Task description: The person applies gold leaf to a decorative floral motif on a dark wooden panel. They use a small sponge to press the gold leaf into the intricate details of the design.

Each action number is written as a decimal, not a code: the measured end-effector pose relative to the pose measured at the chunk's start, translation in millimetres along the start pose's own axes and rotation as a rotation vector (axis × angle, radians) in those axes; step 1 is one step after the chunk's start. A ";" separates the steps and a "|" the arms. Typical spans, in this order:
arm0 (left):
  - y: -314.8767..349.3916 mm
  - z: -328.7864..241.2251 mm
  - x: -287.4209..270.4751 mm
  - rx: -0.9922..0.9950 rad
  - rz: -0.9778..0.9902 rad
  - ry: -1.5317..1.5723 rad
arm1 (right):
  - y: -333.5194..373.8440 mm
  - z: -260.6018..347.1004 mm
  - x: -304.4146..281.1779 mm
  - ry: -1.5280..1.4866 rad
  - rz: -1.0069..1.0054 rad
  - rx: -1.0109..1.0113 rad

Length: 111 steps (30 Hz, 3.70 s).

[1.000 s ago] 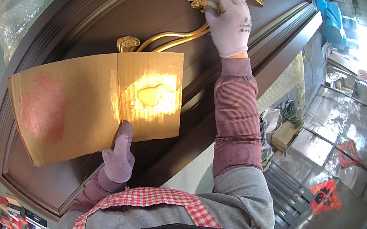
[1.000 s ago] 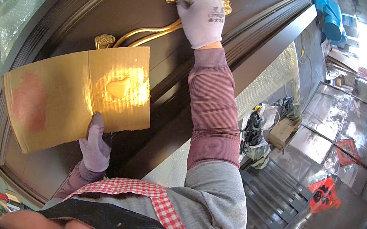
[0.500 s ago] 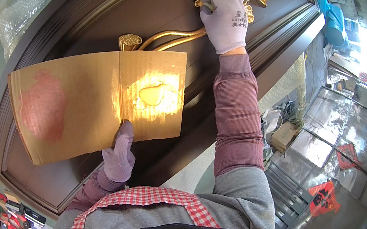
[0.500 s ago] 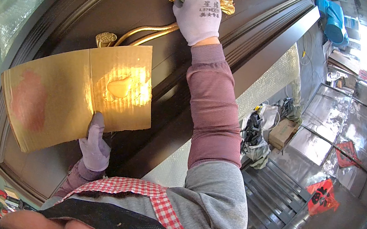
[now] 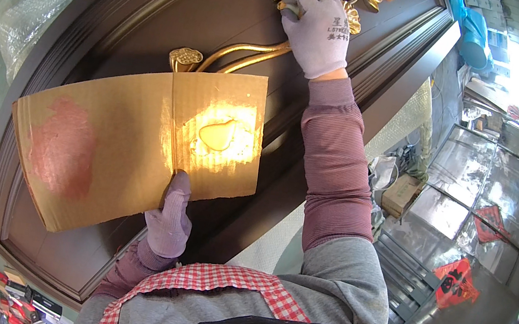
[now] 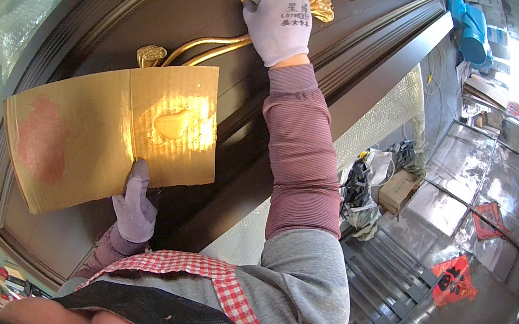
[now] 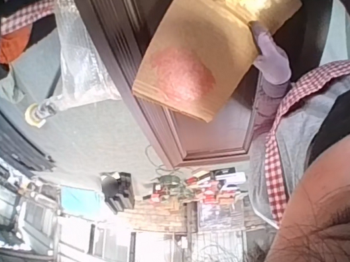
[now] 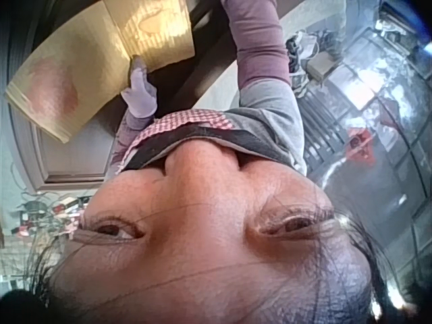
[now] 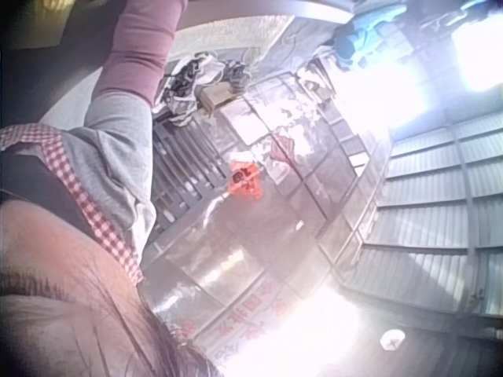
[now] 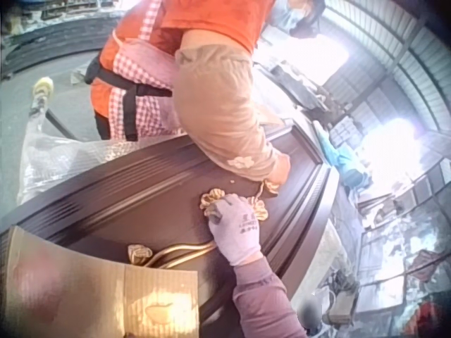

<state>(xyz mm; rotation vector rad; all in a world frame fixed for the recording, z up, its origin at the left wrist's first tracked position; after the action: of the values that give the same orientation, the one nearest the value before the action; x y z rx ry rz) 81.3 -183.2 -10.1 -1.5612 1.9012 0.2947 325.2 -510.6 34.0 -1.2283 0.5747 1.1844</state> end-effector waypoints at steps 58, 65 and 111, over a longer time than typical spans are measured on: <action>14.6 5.6 -1.4 -0.130 0.123 0.156 | -27.3 -17.1 -7.6 0.084 0.168 -0.034; 8.5 4.2 -4.4 -0.001 0.132 0.003 | -27.5 -13.3 -5.3 0.105 0.245 -0.081; 9.8 2.4 -2.7 -0.023 0.090 0.013 | -29.5 -35.2 2.7 0.000 -0.080 0.213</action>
<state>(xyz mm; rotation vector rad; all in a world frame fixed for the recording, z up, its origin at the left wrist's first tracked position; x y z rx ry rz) 73.0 -177.1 -12.5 -1.4988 1.9878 0.3475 361.3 -539.1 33.0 -1.0604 0.6297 1.0283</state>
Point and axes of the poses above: each hand's wrist, its own y-axis away from the middle knuckle, its own x-axis out of the palm, z = x × y, the point moved 3 cm from there along -y, towards the middle knuckle, and after that the axes turned 12 degrees about -y, right-handed, at the moved point
